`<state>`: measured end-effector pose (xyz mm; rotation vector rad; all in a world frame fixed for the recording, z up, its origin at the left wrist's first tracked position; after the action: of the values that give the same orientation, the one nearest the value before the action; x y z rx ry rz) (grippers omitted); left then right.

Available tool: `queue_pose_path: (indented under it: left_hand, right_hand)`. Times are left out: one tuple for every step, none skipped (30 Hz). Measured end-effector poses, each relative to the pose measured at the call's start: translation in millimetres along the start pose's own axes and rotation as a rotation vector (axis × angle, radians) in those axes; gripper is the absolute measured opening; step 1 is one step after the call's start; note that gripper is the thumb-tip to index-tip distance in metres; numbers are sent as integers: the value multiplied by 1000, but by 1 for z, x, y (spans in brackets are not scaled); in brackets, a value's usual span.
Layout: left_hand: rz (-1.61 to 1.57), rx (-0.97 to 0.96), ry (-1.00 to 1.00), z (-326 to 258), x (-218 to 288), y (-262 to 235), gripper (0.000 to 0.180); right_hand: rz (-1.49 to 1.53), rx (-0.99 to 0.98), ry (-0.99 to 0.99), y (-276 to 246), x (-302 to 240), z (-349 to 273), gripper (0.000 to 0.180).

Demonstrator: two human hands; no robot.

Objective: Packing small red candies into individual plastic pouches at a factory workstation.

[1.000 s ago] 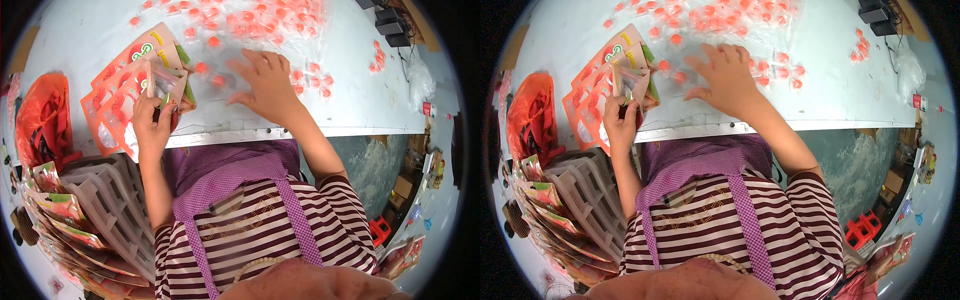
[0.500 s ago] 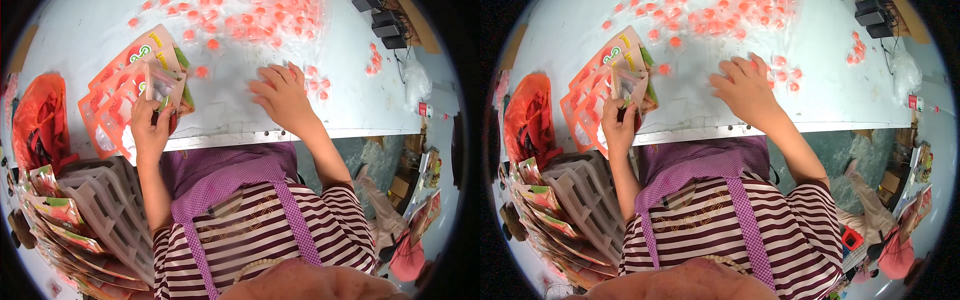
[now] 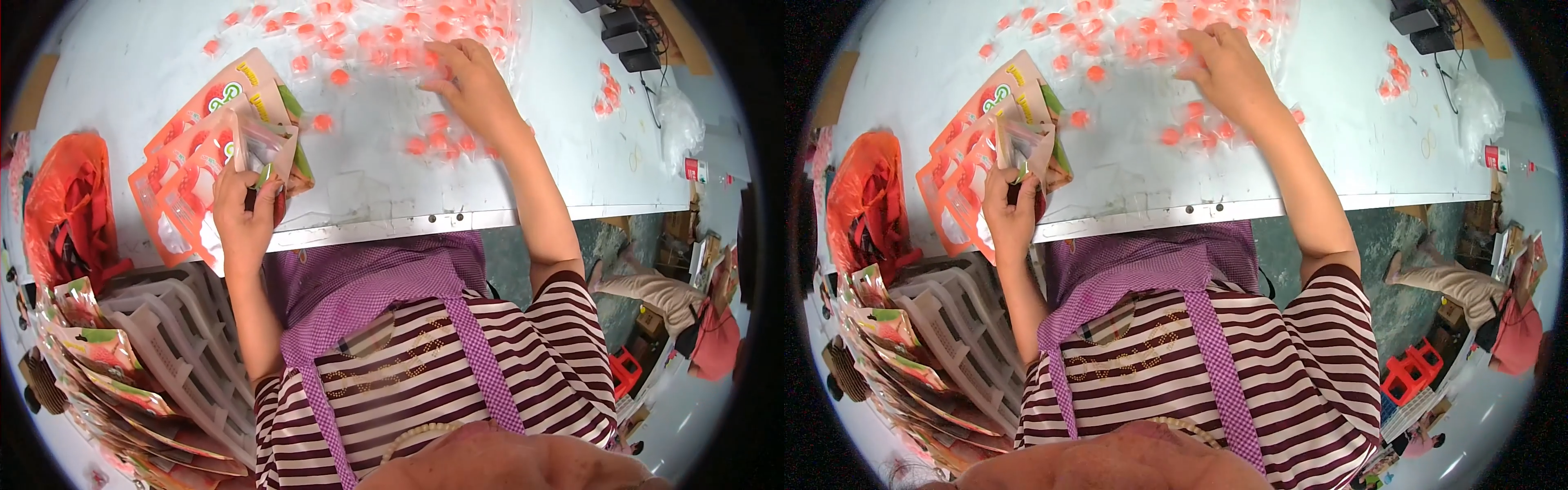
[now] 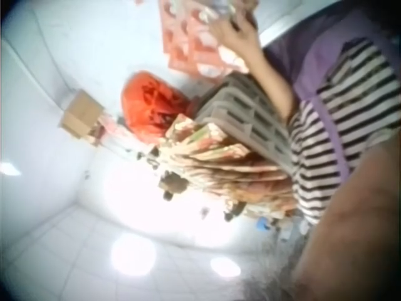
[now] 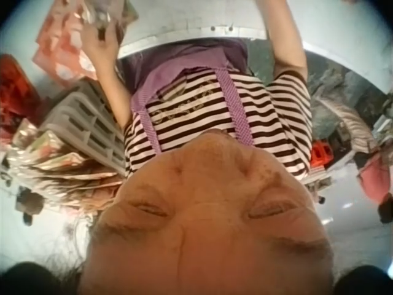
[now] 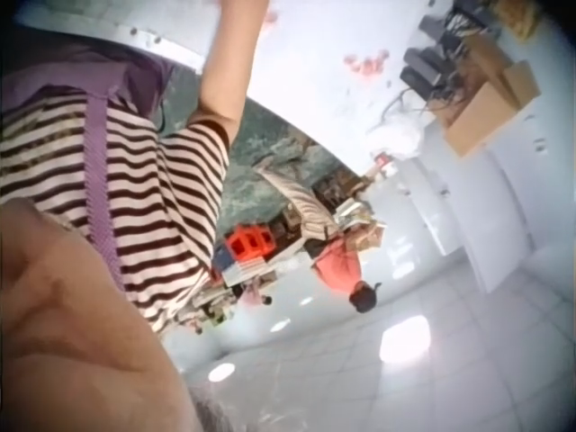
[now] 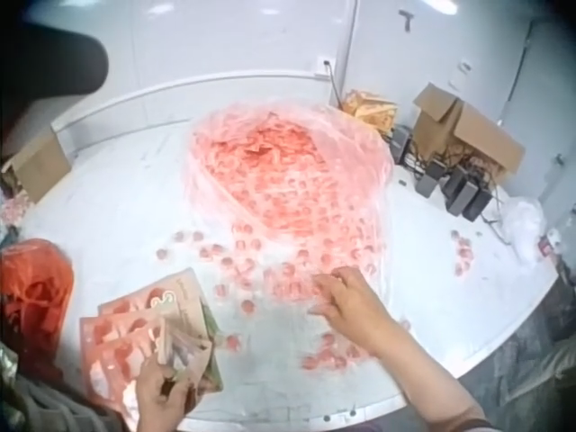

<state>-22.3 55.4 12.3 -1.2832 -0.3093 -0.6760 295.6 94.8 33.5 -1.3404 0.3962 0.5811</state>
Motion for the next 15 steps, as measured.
queue_pose_path:
  left_hand:
    - [9, -6, 0, 0, 0, 0, 22]
    - [18, -12, 1, 0, 0, 0, 23]
    - [18, -14, -3, 0, 1, -1, 23]
    - [-1, -8, -9, 0, 2, -3, 23]
    - [-19, -2, -14, 0, 3, -4, 24]
    - [-22, -4, -14, 1, 3, -3, 24]
    - [2, 15, 33, 1, 6, -4, 20]
    - [25, 35, 80, 1, 9, -5, 17]
    - [24, 35, 81, 2, 9, -5, 17]
    - [20, 41, 89, 2, 10, -5, 17]
    - [17, 47, 96, 3, 10, -5, 17]
    - [17, 47, 97, 2, 10, -5, 17]
    - [9, 15, 43, 2, 6, -3, 19]
    - [2, -17, -11, 1, 2, -2, 23]
    - [2, -15, -11, 1, 2, -2, 23]
  right_hand:
    - [0, -2, 0, 0, 1, -2, 44]
    - [4, -16, 15, -1, 5, -5, 44]
    - [10, -32, 30, -1, 8, -9, 44]
    - [10, -36, 31, -3, 7, -13, 44]
    - [35, -40, 43, -6, 6, -16, 43]
    - [57, -40, 56, -9, 6, -19, 42]
    - [55, -40, 59, -10, 8, -22, 42]
    - [56, -32, 15, -11, 6, -25, 42]
    - [56, -22, -29, -13, 5, -27, 42]
    - [54, -21, -29, -14, 8, -30, 42]
    - [31, -61, -63, -13, 7, -33, 42]
    - [10, -102, -98, -11, 5, -36, 42]
    - [10, -101, -98, -12, 4, -37, 42]
    - [45, -144, -69, -11, 3, -39, 42]
    - [81, -188, -41, -10, 3, -39, 42]
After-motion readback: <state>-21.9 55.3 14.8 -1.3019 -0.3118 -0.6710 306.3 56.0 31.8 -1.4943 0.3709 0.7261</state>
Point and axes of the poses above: each hand's wrist, its own z-axis towards the middle knuckle, its own y-axis out of the palm, x = y × z, the point moved 7 cm from there along z, towards the middle knuckle, and after that the axes turned 10 degrees about z, right-handed, at the moved point
